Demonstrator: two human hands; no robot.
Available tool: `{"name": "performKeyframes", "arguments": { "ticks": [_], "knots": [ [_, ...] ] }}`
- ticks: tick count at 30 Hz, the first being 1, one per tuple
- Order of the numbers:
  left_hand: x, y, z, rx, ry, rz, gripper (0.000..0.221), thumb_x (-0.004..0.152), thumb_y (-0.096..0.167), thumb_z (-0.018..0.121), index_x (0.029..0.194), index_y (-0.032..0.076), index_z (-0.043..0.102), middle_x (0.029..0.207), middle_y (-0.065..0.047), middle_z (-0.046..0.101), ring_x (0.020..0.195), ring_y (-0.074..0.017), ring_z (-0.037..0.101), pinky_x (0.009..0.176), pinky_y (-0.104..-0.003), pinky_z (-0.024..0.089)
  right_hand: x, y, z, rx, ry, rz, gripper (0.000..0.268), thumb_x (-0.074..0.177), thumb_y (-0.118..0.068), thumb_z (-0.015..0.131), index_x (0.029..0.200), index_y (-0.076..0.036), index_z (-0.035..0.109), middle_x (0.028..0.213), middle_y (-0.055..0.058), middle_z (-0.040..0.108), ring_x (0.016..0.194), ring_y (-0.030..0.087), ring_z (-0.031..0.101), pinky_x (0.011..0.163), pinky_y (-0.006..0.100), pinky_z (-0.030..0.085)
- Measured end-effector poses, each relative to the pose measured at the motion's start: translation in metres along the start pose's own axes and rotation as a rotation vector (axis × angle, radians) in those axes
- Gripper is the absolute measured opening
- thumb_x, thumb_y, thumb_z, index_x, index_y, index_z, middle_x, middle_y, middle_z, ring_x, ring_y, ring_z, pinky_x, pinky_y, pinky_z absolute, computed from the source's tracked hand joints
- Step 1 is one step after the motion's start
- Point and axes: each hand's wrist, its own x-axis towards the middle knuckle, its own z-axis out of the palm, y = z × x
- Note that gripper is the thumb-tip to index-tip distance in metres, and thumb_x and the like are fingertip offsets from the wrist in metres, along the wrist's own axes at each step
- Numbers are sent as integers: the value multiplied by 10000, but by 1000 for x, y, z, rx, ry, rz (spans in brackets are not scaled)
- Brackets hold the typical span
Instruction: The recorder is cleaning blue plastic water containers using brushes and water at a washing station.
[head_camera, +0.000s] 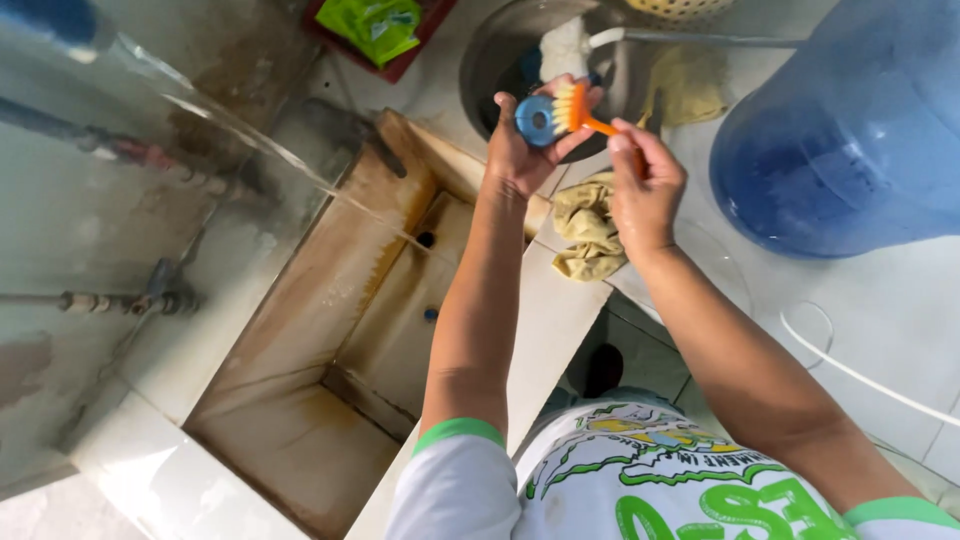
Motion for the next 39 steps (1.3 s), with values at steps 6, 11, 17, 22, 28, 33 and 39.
{"name": "performKeyframes", "arguments": {
  "ticks": [6,11,17,22,28,33,39],
  "knots": [
    [23,-15,-49,-10,23,32,872,1036,709,236,1486,-4,458,1487,-188,530,1340,-376,543,1096,-553,515,0,-18,-8,143,93,16,196,1059,-75,693,1226,19,732,1074,-26,701,937,32,572,874,193,486],
    [70,-25,-52,952,450,222,402,1066,325,455,1321,75,638,1336,-193,662,1228,-366,662,1035,-459,547,-1,-15,-17,146,134,39,223,1060,-110,686,1250,1,724,1067,-32,701,903,28,553,810,191,459],
    [123,17,-118,1905,677,530,340,892,70,533,1147,123,752,1173,-154,725,1142,-347,643,966,-438,544,-3,-2,-22,-139,121,-15,233,1083,-148,695,1270,-15,735,973,-37,668,830,30,534,744,192,453],
    [161,0,-159,2280,568,267,263,991,138,536,1173,159,724,1257,-127,660,1208,-355,583,1064,-504,464,9,15,-12,-241,33,-60,228,1070,-134,695,1266,-23,733,1011,22,700,868,95,616,762,249,507],
    [148,20,-61,2273,491,-177,474,836,202,693,1296,215,580,1407,-155,512,1285,-393,504,1001,-497,474,44,-3,5,-877,-104,-197,253,950,-184,777,1191,-106,760,1040,141,738,869,313,720,734,400,561],
    [158,10,-119,2207,501,-302,619,776,278,805,1322,165,536,1365,-168,590,1281,-372,580,1035,-456,515,64,9,16,-1116,-236,-79,213,948,-218,765,1158,-205,797,971,122,738,846,341,710,745,444,551],
    [81,25,-78,1393,661,552,490,803,38,806,1213,103,547,1165,-106,679,1090,-281,683,942,-397,575,42,10,-4,-452,-67,-175,226,1002,-151,772,1215,-77,754,1081,111,769,927,187,734,819,311,571]
  ]
}}
